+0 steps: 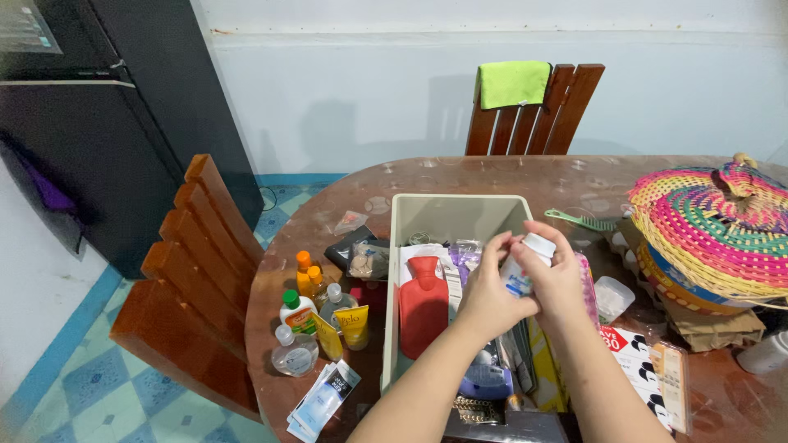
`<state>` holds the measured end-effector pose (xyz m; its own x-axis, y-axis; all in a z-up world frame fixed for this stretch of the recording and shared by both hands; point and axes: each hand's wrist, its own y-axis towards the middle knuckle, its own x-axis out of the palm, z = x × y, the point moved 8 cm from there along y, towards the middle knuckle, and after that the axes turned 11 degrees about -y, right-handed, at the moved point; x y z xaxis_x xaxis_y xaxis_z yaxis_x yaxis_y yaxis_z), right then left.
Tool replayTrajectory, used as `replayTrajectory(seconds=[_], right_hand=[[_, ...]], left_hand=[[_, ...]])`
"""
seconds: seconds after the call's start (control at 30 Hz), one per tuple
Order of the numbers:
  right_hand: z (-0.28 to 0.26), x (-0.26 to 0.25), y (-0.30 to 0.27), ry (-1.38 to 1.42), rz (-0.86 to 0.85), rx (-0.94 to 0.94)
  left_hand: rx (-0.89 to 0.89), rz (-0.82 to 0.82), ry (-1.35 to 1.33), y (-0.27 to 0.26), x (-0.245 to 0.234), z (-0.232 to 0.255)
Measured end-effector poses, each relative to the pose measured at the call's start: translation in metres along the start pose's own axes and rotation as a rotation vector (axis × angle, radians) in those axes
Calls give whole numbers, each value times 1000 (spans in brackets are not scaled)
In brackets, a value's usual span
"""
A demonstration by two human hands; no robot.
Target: The person sorts various personal care and household items from a plastic bin onto a round wooden table. They handle bottles, tubes, a hair clip, a hot water bottle, and packaged goods, placing them on the table surface.
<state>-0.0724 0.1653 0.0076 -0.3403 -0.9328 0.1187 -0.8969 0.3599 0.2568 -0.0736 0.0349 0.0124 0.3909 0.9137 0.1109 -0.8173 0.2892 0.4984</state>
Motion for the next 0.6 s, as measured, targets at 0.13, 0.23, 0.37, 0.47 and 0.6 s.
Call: replayTrajectory(seconds=[0.13, 0.23, 0.37, 0.47, 0.6], right_hand=[[-33, 9, -18, -374, 14, -355], [-58, 35, -41, -715, -20, -660], [-65, 40, -48, -599, -59, -649], [-67, 40, -52, -516, -120, -693], [-61, 38, -50, -451, -154, -690]], left_hand=[[-182, 38, 118, 0, -5, -15], [417, -108, 654, 4, 9, 18], [140, -80, 327, 9, 3, -12], [54, -74, 176, 8, 7, -24], [65, -64, 118, 8, 7, -22]])
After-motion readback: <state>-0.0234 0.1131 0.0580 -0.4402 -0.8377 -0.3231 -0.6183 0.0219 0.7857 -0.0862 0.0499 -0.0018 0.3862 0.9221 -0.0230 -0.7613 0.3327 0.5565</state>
